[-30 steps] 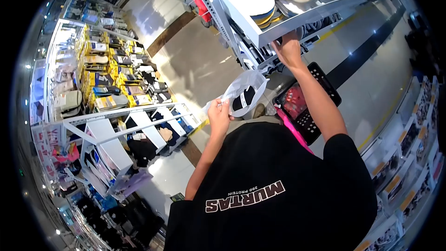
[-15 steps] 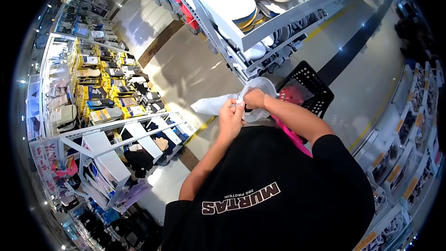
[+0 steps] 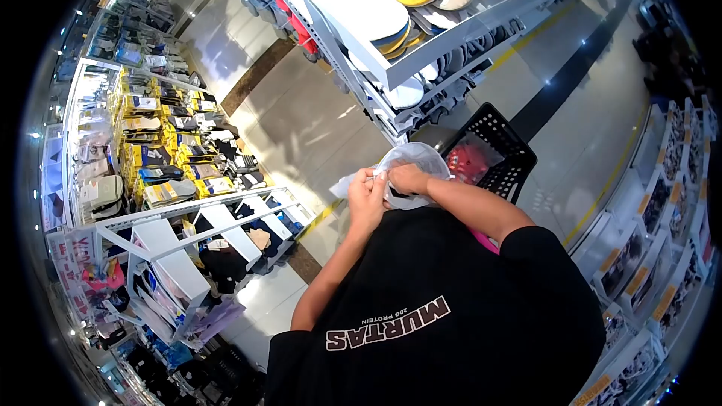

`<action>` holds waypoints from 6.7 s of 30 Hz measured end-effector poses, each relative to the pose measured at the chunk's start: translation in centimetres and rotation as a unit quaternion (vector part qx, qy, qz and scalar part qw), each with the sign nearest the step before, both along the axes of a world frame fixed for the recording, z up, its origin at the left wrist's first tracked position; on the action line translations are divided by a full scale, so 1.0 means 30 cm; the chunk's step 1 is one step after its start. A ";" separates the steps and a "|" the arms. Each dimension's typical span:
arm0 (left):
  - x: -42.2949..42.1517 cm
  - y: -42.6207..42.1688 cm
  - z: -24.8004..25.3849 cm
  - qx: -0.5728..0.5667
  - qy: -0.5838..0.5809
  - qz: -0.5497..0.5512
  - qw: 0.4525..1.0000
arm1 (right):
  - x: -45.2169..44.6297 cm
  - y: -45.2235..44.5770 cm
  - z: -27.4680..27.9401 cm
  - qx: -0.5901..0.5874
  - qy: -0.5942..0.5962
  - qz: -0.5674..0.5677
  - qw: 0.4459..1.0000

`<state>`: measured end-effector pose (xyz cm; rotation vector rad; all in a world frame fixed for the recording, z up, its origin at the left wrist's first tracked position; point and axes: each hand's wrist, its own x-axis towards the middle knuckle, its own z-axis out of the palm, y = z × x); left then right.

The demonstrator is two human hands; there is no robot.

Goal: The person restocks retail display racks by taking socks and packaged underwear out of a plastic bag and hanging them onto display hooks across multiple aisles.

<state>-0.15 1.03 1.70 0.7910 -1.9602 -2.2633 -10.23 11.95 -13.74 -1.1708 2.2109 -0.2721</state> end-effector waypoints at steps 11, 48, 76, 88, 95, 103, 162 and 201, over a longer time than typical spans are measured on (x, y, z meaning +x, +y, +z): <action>0.000 -0.024 -0.071 -0.040 -0.019 -0.020 0.999 | -0.067 0.029 0.147 0.089 -0.074 -0.036 0.993; 0.103 -0.156 -0.152 -0.052 -0.054 0.139 0.987 | -0.495 -0.082 0.371 -0.052 0.265 -0.128 0.954; 0.079 -0.144 -0.072 -0.039 -0.028 0.126 0.991 | -0.587 -0.040 0.493 -0.156 0.362 -0.252 0.884; 0.080 -0.150 -0.039 -0.044 -0.009 0.113 0.993 | -0.585 0.014 0.398 -0.285 0.378 -0.200 0.858; 0.133 -0.160 0.009 -0.006 0.022 0.092 0.996 | -0.279 0.120 0.423 -0.416 0.117 -0.281 0.857; 0.129 -0.161 0.018 -0.003 0.022 0.073 0.997 | -0.080 0.273 0.232 -0.259 -0.145 -0.296 0.908; 0.744 0.646 -0.175 -0.426 0.094 -0.368 0.821 | 0.923 1.029 0.385 -0.145 -0.006 -0.390 0.909; 1.166 1.086 -0.136 -0.359 -0.090 -0.337 0.865 | 0.725 0.994 -0.195 0.156 -0.180 -0.045 0.970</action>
